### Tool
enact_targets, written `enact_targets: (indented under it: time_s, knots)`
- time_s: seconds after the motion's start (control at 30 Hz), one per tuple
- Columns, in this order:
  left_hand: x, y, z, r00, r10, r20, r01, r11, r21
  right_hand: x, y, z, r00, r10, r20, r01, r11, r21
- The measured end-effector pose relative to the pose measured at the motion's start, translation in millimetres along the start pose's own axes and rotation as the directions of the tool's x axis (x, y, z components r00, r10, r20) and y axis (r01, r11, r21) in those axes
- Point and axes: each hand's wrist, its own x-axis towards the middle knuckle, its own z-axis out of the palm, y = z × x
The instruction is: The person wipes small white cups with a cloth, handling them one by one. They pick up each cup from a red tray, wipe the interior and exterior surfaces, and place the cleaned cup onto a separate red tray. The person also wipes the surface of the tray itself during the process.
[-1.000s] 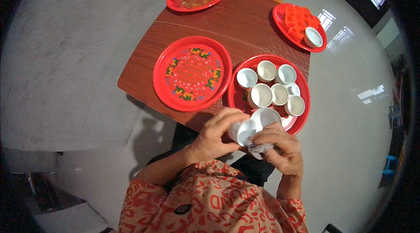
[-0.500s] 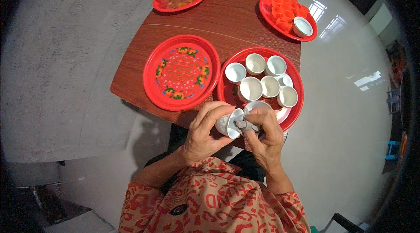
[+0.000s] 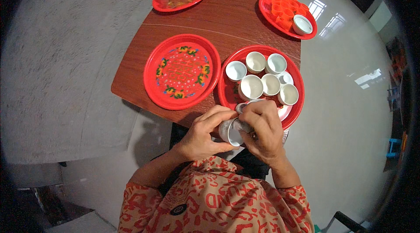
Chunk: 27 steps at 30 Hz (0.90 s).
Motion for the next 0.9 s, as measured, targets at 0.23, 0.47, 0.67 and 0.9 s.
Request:
enact_targets:
  time_s: [0.23, 0.47, 0.67, 0.9]
  knots:
    - [-1.9, 1.8, 0.3, 0.988, 0.104, -0.112, -0.092, 0.990, 0.111, 1.0, -0.9, -1.4, 0.952, 0.306, 0.020, -0.300, 0.919, 0.255]
    - [3.2, -2.4, -0.1, 0.939, 0.263, -0.220, -0.199, 0.940, 0.278, -14.4, -8.4, -2.6, 0.851, 0.514, 0.105, -0.523, 0.815, 0.251]
    - [7.4, -0.9, -4.1, 0.948, 0.247, -0.199, -0.168, 0.923, 0.347, -11.8, -14.7, -5.1, 0.995, 0.091, -0.041, -0.092, 0.996, -0.009]
    - [1.1, -6.8, -3.9, 0.952, 0.277, -0.127, -0.202, 0.886, 0.418, -5.1, -15.9, -1.9, 0.962, 0.040, 0.269, -0.035, 0.999, -0.022]
